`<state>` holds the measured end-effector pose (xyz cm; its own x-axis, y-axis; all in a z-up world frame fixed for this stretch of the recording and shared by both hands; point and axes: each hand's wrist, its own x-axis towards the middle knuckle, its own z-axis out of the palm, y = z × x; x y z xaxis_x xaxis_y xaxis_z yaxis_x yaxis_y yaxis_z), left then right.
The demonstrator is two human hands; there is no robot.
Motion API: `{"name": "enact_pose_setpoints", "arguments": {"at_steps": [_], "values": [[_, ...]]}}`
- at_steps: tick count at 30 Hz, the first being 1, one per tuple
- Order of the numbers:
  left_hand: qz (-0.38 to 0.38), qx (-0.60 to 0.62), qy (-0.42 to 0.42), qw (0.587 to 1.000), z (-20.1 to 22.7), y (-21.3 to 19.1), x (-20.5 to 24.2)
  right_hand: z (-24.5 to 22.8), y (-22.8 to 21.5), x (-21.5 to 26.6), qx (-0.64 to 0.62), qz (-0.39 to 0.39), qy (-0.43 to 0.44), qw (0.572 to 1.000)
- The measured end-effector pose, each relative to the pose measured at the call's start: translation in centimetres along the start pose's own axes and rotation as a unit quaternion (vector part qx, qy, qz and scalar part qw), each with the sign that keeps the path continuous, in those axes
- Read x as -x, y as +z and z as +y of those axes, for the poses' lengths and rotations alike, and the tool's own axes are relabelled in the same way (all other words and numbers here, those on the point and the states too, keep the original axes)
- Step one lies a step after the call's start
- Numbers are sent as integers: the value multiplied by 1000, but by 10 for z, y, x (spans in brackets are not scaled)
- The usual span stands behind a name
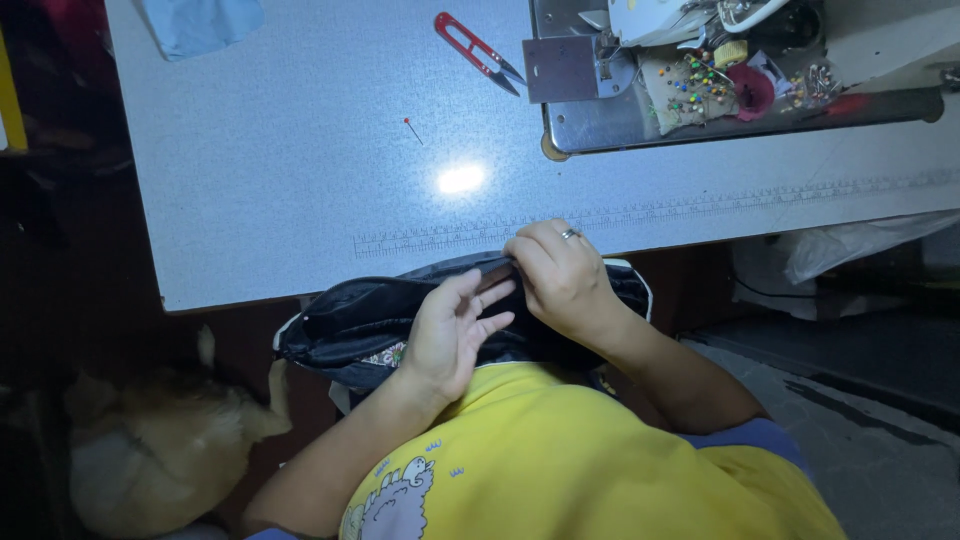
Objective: Pinning the inner lining of a bag to the outer fabric to prepare it for sewing.
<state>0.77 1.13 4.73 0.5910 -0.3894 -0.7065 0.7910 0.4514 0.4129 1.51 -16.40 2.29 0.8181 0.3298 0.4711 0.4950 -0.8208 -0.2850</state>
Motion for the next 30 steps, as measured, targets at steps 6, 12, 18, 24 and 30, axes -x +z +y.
{"name": "enact_pose_setpoints", "arguments": {"at_steps": [6, 12, 18, 24, 30], "values": [[26, -545, 595, 590, 26, -42, 27, 3, -16, -25, -124, -103, 117, 980], [121, -687, 599, 395, 55, -107, 1, 8, -29, -49, -224, -195, 213, 931], [123, -623, 609, 474, 76, -87, 38, -4, -57, -66, -289, -165, 196, 922], [96, -645, 570, 500, 123, -81, 25, 14, -40, -83, -271, -204, 177, 924], [111, -670, 528, 509, 132, -112, -32, 32, 8, -81, -233, -240, 196, 922]]}}
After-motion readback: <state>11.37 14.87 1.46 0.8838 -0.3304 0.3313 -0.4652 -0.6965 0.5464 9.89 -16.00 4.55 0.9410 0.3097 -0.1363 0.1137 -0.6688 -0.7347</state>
